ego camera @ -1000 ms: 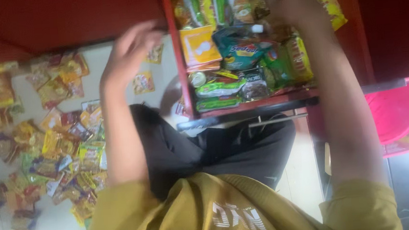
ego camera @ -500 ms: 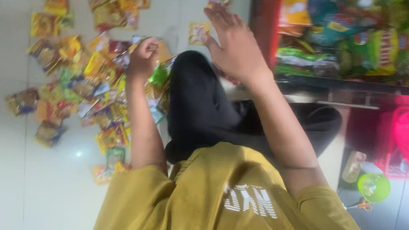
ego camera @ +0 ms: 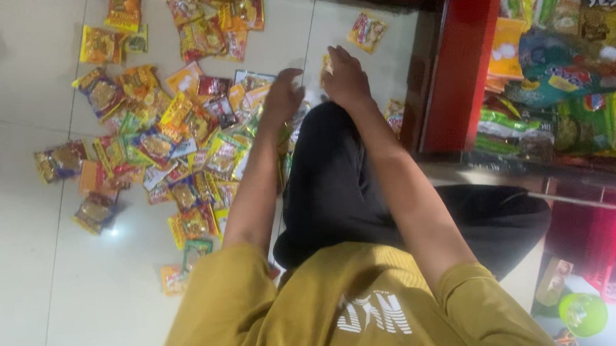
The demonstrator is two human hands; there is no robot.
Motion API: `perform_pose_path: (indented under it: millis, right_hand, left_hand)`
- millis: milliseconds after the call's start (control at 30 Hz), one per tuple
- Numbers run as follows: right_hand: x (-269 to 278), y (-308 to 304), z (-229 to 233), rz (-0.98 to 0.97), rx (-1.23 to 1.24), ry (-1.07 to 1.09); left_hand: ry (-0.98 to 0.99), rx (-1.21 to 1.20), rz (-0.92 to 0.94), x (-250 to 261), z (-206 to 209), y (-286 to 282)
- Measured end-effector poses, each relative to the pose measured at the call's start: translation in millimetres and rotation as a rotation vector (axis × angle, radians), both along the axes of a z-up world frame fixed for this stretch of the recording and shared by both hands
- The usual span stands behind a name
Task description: The person sits on the floor and repeatedly picks up small snack packets from a scattered pile, then places them into a red shelf or drawer. The person handles the packets one at a time, moving them from the floor to the shelf throughout the clip.
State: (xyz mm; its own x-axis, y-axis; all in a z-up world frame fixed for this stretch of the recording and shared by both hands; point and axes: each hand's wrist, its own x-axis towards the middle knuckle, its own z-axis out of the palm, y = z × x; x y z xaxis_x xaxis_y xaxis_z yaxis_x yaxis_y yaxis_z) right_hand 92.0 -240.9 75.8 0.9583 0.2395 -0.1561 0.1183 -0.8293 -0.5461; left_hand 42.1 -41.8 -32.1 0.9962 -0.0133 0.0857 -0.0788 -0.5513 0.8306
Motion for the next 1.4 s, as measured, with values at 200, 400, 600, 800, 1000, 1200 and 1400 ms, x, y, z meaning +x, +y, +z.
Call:
perform_pose_path:
  millis: [200,400,600,800,1000,1200,1400]
  right_hand:
    - [32.0,-15.9,-61.7,-0.067,-0.063,0.010]
    - [29.3,-26.6,-76.9,-0.112,-0.098,0.230]
    - [50.9,-7.1,-99.5,-0.281,-0.031,0.167]
    - [91.8,13.1,-103.4,-0.351,-0.243,0.204]
    - [107.0,54.7,-116.3,-0.013,-0.150,0.182]
    - [112.9,99.0,-132.4,0.254,-0.114,0.221]
    - [98.8,103.7,-109.5,0.409,-0.234,0.179]
  left_hand:
    - [-0.147,0.256,-0.127,61.9,-21.8,-46.9]
    - [0.015,0.623,-0.405,74.0,-36.6,-70.1]
    - [-0.047,0.837,-0.087,90.6,-86.9,-62.1]
    - [0.129,0.813,0.025,90.8,-80.7,-11.3]
    - [0.152,0.766,0.097,82.4,-54.4,24.3]
    - [0.107,0.783,0.161,72.6,-55.6,59.8]
    - [0.128,0.625,0.376,72.7,-47.7,68.1]
